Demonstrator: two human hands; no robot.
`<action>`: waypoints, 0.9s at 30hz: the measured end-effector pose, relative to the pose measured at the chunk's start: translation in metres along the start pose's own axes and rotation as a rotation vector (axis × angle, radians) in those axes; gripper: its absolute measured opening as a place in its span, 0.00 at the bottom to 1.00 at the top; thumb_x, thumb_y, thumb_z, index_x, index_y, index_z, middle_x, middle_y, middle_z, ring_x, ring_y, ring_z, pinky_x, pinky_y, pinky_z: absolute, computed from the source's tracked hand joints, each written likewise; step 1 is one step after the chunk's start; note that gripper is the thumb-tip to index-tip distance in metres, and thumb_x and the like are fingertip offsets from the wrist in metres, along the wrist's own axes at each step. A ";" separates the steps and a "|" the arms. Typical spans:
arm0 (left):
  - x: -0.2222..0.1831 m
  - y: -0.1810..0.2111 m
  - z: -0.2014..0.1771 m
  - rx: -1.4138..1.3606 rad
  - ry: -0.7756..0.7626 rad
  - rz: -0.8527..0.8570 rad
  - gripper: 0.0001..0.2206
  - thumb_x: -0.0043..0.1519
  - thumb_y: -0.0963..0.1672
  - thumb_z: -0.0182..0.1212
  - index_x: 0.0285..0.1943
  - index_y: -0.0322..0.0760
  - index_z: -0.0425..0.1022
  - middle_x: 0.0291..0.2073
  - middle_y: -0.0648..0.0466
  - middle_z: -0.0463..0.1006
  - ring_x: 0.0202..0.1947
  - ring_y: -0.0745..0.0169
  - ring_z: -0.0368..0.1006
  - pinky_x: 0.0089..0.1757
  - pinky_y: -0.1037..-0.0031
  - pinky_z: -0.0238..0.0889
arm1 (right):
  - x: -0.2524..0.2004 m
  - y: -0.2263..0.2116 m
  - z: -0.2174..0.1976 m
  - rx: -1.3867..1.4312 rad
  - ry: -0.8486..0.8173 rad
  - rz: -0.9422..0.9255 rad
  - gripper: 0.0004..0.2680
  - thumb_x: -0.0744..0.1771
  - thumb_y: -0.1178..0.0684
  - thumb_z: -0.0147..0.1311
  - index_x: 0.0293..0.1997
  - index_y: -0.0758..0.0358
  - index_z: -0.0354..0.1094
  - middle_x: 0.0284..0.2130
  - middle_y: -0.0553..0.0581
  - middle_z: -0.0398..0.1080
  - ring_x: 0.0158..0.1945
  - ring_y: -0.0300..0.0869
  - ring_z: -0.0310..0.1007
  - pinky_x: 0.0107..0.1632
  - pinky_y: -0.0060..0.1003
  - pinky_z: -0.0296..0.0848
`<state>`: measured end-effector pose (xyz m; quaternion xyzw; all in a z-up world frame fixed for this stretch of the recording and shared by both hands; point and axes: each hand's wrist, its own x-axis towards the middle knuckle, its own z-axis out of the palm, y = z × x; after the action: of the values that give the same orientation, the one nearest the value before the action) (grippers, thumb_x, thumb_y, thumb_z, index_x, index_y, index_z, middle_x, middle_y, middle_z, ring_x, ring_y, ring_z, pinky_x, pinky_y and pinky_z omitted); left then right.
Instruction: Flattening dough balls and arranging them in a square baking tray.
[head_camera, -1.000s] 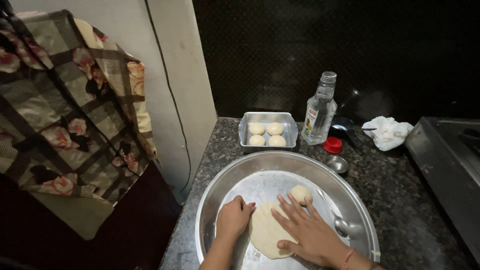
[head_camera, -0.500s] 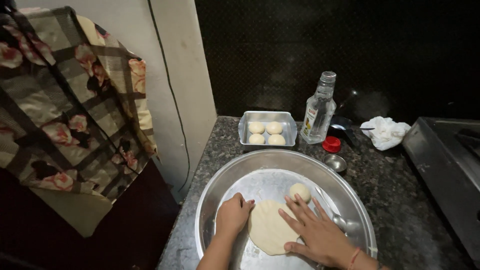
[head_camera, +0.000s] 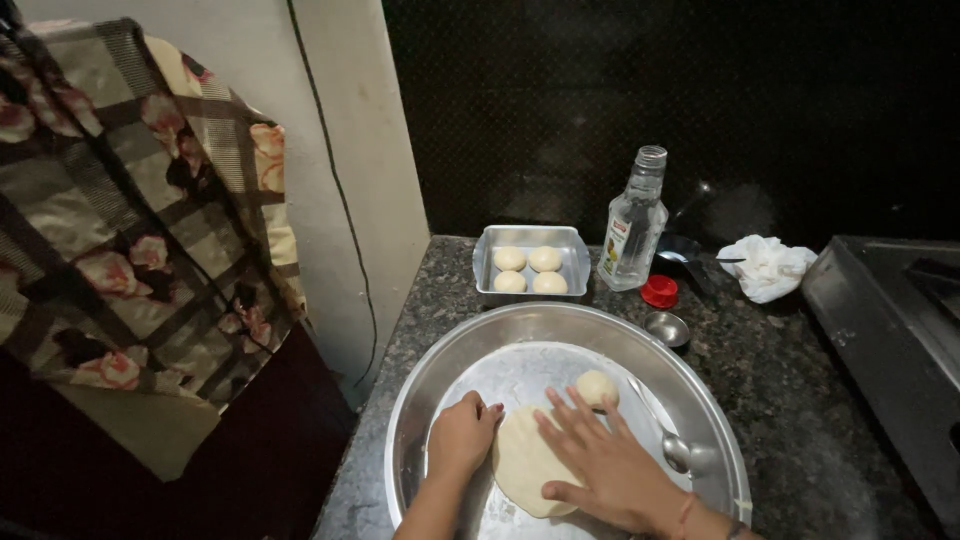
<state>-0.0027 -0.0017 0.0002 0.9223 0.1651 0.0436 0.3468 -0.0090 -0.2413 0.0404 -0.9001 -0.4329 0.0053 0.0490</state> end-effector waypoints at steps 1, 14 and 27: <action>0.000 0.000 0.002 0.001 -0.002 0.001 0.17 0.60 0.54 0.61 0.37 0.36 0.77 0.32 0.40 0.81 0.39 0.38 0.78 0.42 0.52 0.68 | 0.001 -0.004 -0.002 0.001 0.000 0.002 0.33 0.68 0.25 0.39 0.78 0.56 0.38 0.78 0.62 0.32 0.80 0.57 0.23 0.69 0.61 0.25; 0.002 -0.001 0.000 -0.001 -0.013 -0.025 0.17 0.61 0.54 0.60 0.37 0.37 0.78 0.32 0.40 0.81 0.39 0.37 0.77 0.43 0.52 0.68 | 0.013 0.010 0.034 -0.326 0.441 -0.181 0.33 0.69 0.21 0.35 0.77 0.56 0.44 0.75 0.61 0.40 0.77 0.53 0.33 0.70 0.57 0.30; 0.001 0.002 -0.001 0.007 0.004 -0.035 0.16 0.61 0.53 0.58 0.39 0.38 0.79 0.33 0.40 0.81 0.41 0.37 0.77 0.44 0.52 0.68 | 0.006 -0.012 0.009 0.143 -0.068 -0.286 0.36 0.70 0.26 0.37 0.79 0.69 0.37 0.78 0.66 0.38 0.81 0.53 0.31 0.73 0.59 0.28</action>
<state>-0.0014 -0.0022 0.0022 0.9204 0.1818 0.0388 0.3439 -0.0150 -0.2280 0.0324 -0.8227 -0.5567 0.0595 0.0987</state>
